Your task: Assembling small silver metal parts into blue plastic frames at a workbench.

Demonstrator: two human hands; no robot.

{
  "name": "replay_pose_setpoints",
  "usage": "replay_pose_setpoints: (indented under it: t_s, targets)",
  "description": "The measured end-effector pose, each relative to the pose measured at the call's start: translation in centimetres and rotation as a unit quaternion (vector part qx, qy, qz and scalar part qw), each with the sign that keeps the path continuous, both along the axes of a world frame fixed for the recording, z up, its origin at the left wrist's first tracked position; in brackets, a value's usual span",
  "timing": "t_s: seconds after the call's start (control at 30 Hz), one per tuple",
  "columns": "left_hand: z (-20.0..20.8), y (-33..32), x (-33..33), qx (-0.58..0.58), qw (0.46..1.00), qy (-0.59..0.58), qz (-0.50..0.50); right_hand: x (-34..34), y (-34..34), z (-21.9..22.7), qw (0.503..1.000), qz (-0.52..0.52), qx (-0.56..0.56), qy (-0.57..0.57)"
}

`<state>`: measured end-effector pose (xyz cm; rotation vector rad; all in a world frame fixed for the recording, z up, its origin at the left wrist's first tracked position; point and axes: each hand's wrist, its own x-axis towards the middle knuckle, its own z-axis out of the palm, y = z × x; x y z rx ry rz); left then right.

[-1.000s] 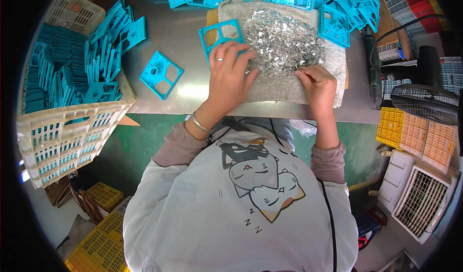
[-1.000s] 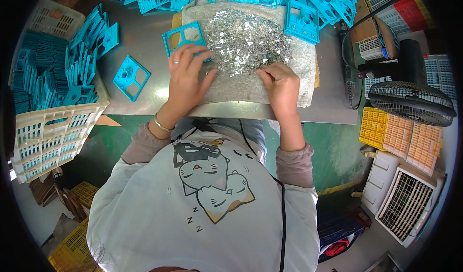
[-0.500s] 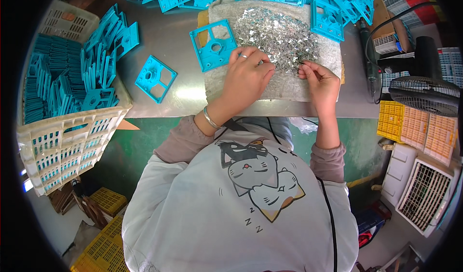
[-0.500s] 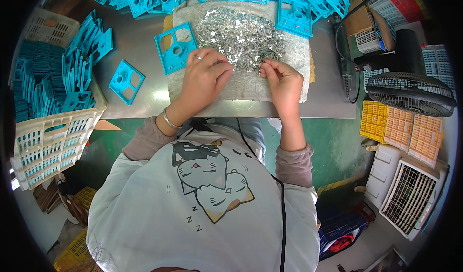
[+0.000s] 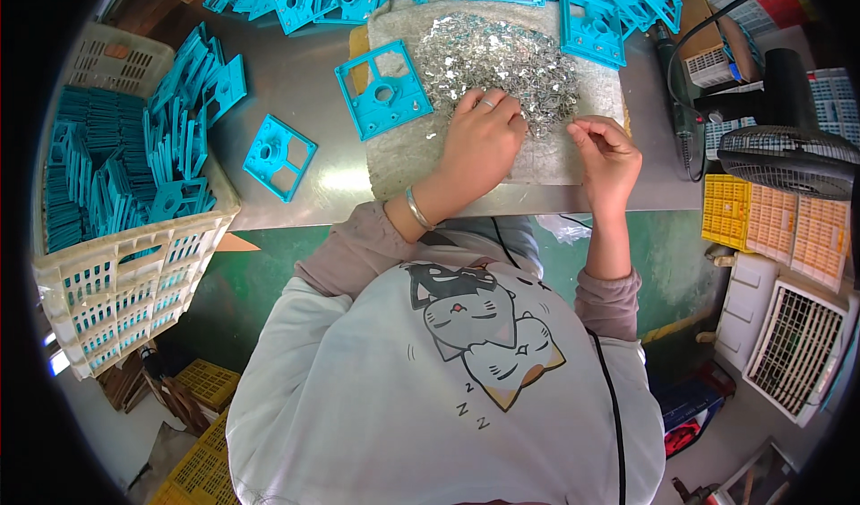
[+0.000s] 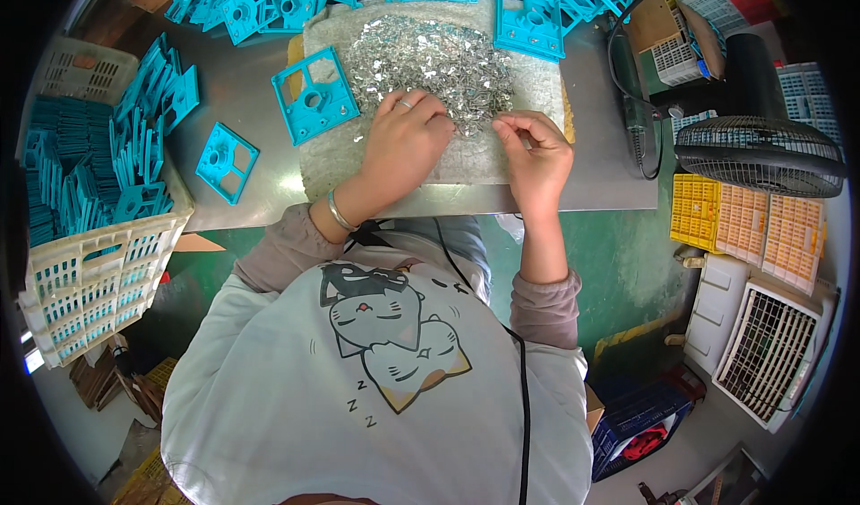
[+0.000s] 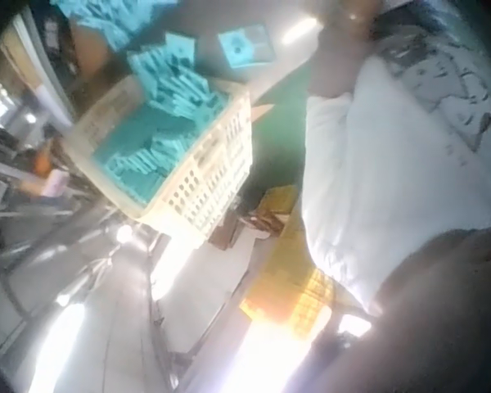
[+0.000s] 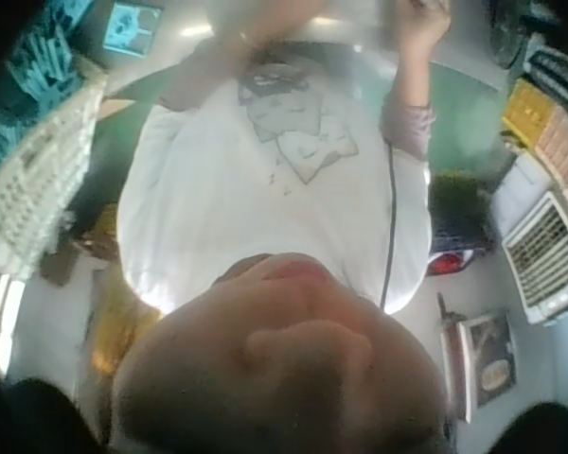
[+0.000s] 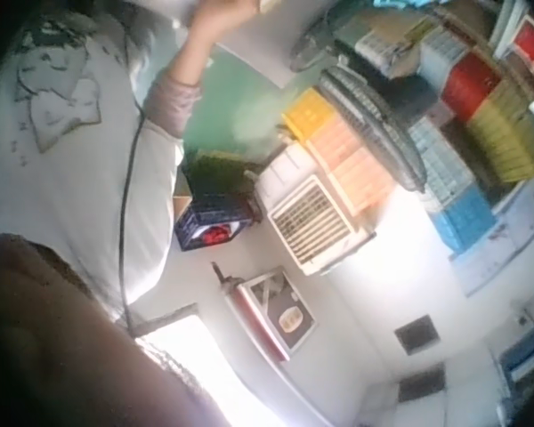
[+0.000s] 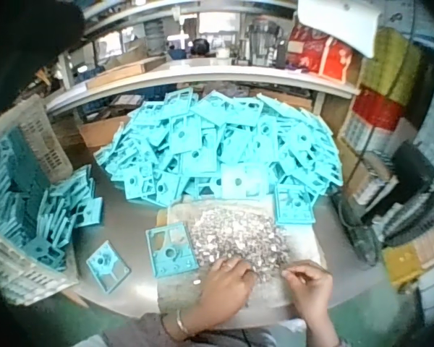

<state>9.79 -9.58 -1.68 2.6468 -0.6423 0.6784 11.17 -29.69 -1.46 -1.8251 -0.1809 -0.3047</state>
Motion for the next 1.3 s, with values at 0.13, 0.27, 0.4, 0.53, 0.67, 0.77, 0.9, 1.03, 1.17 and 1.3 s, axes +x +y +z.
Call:
replay_pose_setpoints:
  t_s: [0.13,0.27,0.4,0.53,0.67,0.77,0.9,1.03,1.17,1.3]
  targets:
    - [1.2,0.7,-0.9,-0.096,0.995,0.025,-0.006,-1.1,1.0,0.9,0.993,0.018,0.109,0.034]
    - [3.5,1.0,-1.9,-0.425,0.865,0.259,-0.053,-2.0,2.1,2.7,0.992,0.037,0.121,0.019]
    - [4.6,1.6,-2.5,-0.579,0.711,0.388,-0.096,-2.5,3.1,4.0,0.988,0.053,0.146,-0.008]
    - [5.6,1.6,-2.9,-0.602,0.676,0.416,-0.092,-2.9,3.7,4.4,0.990,0.054,0.126,-0.037]
    - [5.6,1.9,-3.2,-0.606,0.668,0.420,-0.103,-3.3,4.1,4.8,0.986,0.072,0.132,-0.070]
    - [5.4,2.3,-3.2,-0.611,0.653,0.438,-0.098,-3.6,4.4,4.7,0.984,0.080,0.150,-0.051]
    - [4.4,3.0,-3.6,-0.639,0.596,0.476,-0.100,-3.5,4.5,3.9,0.980,0.075,-0.032,-0.182]
    - [3.0,3.4,-4.5,-0.641,0.637,0.423,-0.068,-3.1,5.0,3.1,0.972,0.105,-0.078,-0.196]
    - [2.6,6.6,-4.4,-0.211,0.971,0.006,0.114,-3.1,5.9,2.7,0.984,0.116,-0.031,-0.131]
    - [-0.4,9.5,-4.5,-0.158,0.960,-0.003,0.233,-2.9,6.4,2.3,0.992,0.105,0.025,-0.061]
